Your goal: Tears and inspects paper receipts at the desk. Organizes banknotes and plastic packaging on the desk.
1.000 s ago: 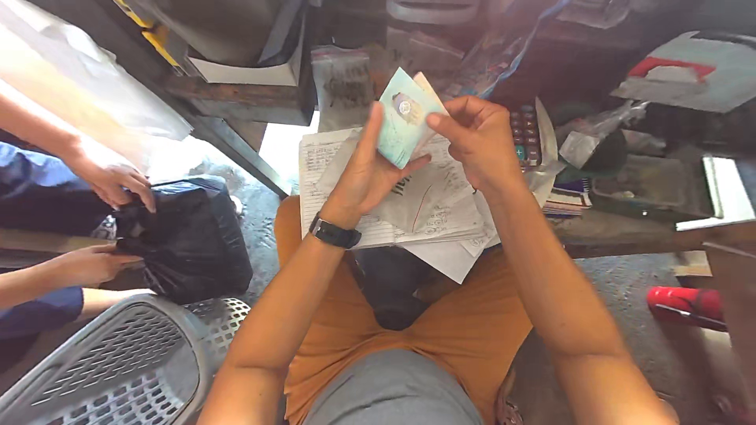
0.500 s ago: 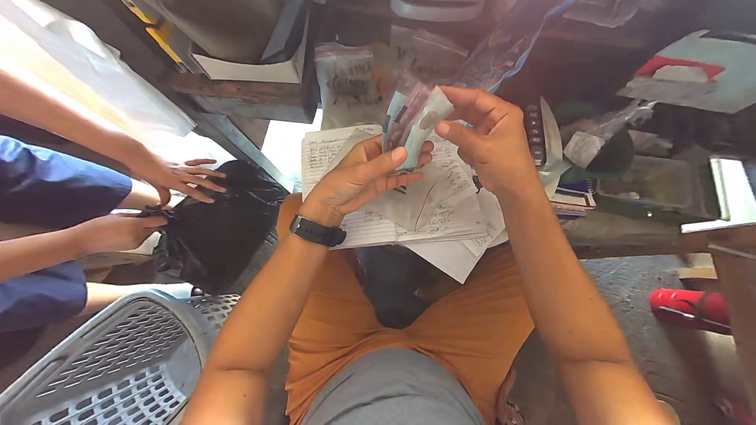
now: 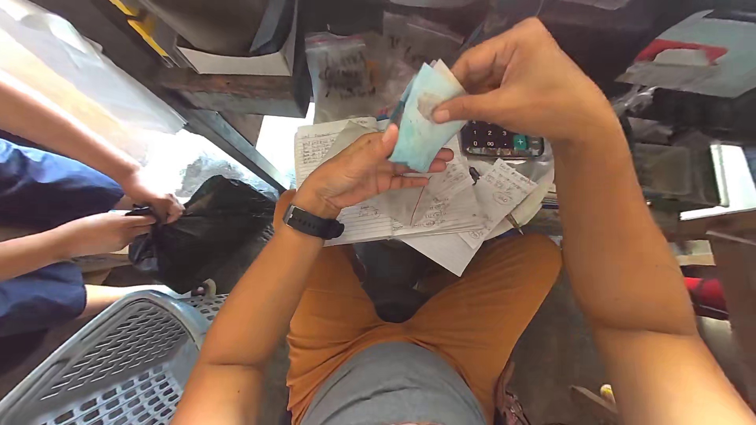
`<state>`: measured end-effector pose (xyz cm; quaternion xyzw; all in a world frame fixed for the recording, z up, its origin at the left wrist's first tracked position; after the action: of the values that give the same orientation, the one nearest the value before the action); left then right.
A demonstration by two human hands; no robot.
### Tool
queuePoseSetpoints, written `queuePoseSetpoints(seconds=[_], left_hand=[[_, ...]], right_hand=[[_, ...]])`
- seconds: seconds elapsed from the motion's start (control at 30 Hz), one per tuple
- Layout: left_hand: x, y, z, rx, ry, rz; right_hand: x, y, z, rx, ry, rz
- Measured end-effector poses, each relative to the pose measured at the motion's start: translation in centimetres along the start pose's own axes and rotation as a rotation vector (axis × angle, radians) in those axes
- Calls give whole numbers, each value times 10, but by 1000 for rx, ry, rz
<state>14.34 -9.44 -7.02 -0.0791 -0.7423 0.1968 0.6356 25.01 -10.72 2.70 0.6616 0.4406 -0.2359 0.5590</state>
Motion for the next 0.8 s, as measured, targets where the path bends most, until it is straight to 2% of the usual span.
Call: queuePoseSetpoints(seconds=[0.07, 0.1, 0.23, 0.3, 0.5, 0.63, 0.7, 0.8], left_hand=[[3, 1, -1, -8, 30, -52], [7, 6, 0, 40, 33, -122], [35, 26, 7, 408, 0, -490], [49, 25, 5, 493, -44, -570], [88, -7, -11, 274, -115, -829], [94, -25, -31, 210, -209, -874], [71, -24, -32, 177, -202, -1118], [14, -9, -12, 112, -101, -1454]], right_hand=[[2, 5, -2, 30, -55, 11], [3, 7, -1, 60, -78, 41], [12, 11, 10, 198, -117, 131], [7, 10, 12, 232, -106, 148], [-14, 22, 18, 69, -137, 14], [-16, 48, 36, 160, -112, -54], [-1, 64, 60, 282, -145, 17], [34, 90, 115, 503, -282, 94]])
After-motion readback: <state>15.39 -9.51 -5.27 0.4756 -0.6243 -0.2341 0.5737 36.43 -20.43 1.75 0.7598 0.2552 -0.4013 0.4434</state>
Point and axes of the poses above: each hand's wrist, its own z-axis away from the middle knuckle, its own y-axis out of the back of the hand, x = y × z, the point moved 10 cm from there along -z, towards the middle knuckle, and after that the axes turned 3 degrees about -z, right-handed, at the moved point
